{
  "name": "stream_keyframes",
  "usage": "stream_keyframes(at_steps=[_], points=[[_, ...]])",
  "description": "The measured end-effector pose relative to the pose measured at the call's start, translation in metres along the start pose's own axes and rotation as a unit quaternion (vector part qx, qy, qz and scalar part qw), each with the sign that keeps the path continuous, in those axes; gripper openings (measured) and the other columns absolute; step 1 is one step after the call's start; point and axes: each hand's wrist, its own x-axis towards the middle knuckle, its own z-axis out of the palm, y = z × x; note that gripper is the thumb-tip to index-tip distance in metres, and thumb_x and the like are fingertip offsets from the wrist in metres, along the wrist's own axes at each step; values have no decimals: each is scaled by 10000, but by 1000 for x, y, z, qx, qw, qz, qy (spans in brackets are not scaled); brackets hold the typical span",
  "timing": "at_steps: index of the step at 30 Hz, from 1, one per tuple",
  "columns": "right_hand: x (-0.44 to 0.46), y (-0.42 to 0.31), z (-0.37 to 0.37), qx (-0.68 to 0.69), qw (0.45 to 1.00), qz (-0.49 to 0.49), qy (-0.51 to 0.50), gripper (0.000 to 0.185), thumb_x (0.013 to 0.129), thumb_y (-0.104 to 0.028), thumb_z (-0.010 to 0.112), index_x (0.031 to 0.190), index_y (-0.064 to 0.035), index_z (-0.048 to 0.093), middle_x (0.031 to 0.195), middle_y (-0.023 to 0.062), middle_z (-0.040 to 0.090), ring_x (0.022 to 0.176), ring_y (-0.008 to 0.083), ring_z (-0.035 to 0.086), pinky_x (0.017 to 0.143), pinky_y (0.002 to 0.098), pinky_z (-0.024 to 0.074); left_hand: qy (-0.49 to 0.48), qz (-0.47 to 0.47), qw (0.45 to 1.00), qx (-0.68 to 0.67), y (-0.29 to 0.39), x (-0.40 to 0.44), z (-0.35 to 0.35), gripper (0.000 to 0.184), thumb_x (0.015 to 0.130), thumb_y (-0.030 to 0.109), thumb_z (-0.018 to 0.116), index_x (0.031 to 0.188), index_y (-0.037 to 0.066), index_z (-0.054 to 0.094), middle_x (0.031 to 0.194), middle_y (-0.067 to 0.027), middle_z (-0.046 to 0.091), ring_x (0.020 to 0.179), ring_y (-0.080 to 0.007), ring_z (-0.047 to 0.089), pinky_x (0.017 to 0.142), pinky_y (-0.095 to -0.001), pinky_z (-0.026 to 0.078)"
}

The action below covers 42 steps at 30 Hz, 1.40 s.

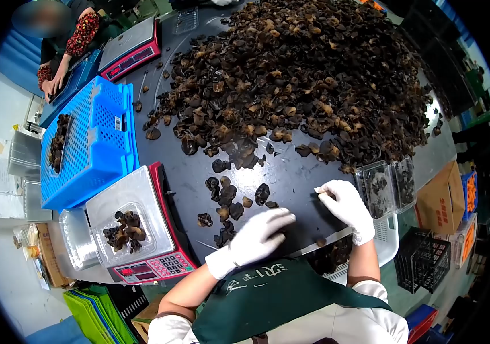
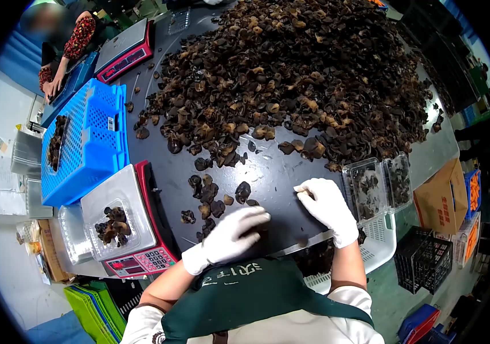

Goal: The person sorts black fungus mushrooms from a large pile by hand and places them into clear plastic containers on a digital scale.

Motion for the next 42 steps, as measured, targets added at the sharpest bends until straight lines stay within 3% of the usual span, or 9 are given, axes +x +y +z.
stream_keyframes(at_steps=[4,7,13,19,21,24,31,38,42], points=[[9,-6,40,27,996,-79,-34,143,799,-157,641,883,-49,678,809,100,656,833,290,626,723,369,490,216,-21,935,279,-59,0,-26,319,728,121,670,1041,65,640,1099,-147,595,1062,-351,542,954,-443,419],[12,-23,81,59,993,-95,-47,231,790,-190,684,987,-72,658,922,113,650,868,302,625,774,365,500,206,-190,850,445,-85,-24,-30,491,700,241,721,1159,109,609,1354,-206,444,1210,-418,420,1003,-487,366],[16,-12,110,103,989,-100,-38,114,818,-95,567,893,-82,652,903,91,671,829,294,649,762,372,528,120,-166,952,226,-79,-68,-23,469,712,247,722,1154,116,636,1289,-217,513,1206,-415,459,1032,-482,363],[4,-24,15,-40,926,50,-372,206,734,-236,622,783,-69,732,760,103,702,730,299,667,711,349,528,271,-191,922,199,-45,-100,-17,384,781,71,654,1163,81,624,1283,-177,503,1216,-355,454,1051,-432,350],[0,-30,12,-20,925,77,-370,191,725,-231,652,770,-57,719,770,98,704,714,291,662,688,349,521,321,-224,902,183,-45,-111,-14,373,788,27,628,1159,66,619,1262,-180,508,1198,-344,463,1039,-420,360],[-5,-24,48,-39,974,-166,-149,204,703,-223,727,856,-90,706,762,63,666,718,244,626,756,355,466,333,-232,898,173,-43,-120,-12,364,792,4,615,1153,57,614,1246,-177,509,1180,-333,473,1024,-407,369],[5,-29,112,41,967,-215,-130,122,732,-147,688,840,-92,677,795,73,661,770,272,637,738,371,480,267,-194,921,207,-24,-120,0,388,688,92,758,1058,73,644,1020,-108,564,988,-282,528,858,-375,439],[0,-19,19,106,968,-55,-219,79,717,-96,662,753,-26,656,692,106,640,652,237,645,616,333,500,153,-157,929,298,-30,-110,22,399,674,199,774,1033,86,641,942,-67,617,919,-261,553,838,-389,428],[-27,-12,-31,-30,936,49,-347,153,701,-176,714,751,-30,710,720,133,688,665,221,684,644,314,528,207,-196,954,87,-15,-109,17,208,705,109,758,875,40,661,816,-77,643,776,-248,613,719,-358,488]])
